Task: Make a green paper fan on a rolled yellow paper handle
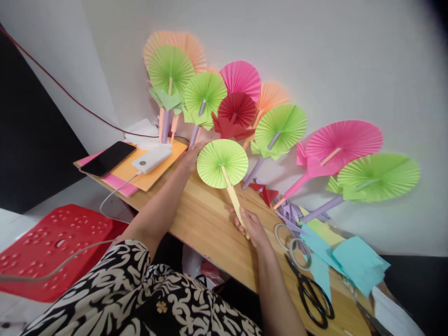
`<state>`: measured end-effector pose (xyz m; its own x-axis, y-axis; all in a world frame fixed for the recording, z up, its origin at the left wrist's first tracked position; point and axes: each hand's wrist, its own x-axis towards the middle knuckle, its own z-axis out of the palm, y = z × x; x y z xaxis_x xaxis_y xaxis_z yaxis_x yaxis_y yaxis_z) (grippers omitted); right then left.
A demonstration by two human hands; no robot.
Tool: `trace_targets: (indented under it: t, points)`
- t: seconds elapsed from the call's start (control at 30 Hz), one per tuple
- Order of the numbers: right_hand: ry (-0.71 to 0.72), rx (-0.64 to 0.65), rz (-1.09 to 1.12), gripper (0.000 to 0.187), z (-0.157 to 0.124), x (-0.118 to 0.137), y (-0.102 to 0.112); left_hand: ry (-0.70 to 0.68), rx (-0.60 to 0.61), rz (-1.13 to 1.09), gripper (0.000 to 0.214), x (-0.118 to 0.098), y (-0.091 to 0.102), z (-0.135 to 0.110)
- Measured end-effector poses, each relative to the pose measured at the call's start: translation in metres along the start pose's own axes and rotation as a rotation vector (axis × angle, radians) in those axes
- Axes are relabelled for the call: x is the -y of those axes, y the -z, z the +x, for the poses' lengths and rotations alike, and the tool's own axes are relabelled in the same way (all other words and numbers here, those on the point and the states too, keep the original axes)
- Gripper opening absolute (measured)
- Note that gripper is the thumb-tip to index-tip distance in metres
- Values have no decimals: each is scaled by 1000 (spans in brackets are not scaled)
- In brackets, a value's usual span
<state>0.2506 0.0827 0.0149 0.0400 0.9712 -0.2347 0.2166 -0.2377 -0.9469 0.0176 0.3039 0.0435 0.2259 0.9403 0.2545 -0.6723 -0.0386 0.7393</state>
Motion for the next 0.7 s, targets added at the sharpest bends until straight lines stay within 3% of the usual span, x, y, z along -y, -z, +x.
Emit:
trace_targets:
  t: [0.7]
  points:
    - [-20, -18, -49, 68, 2, 1, 3, -10, -109, 81, 26, 3, 4, 2]
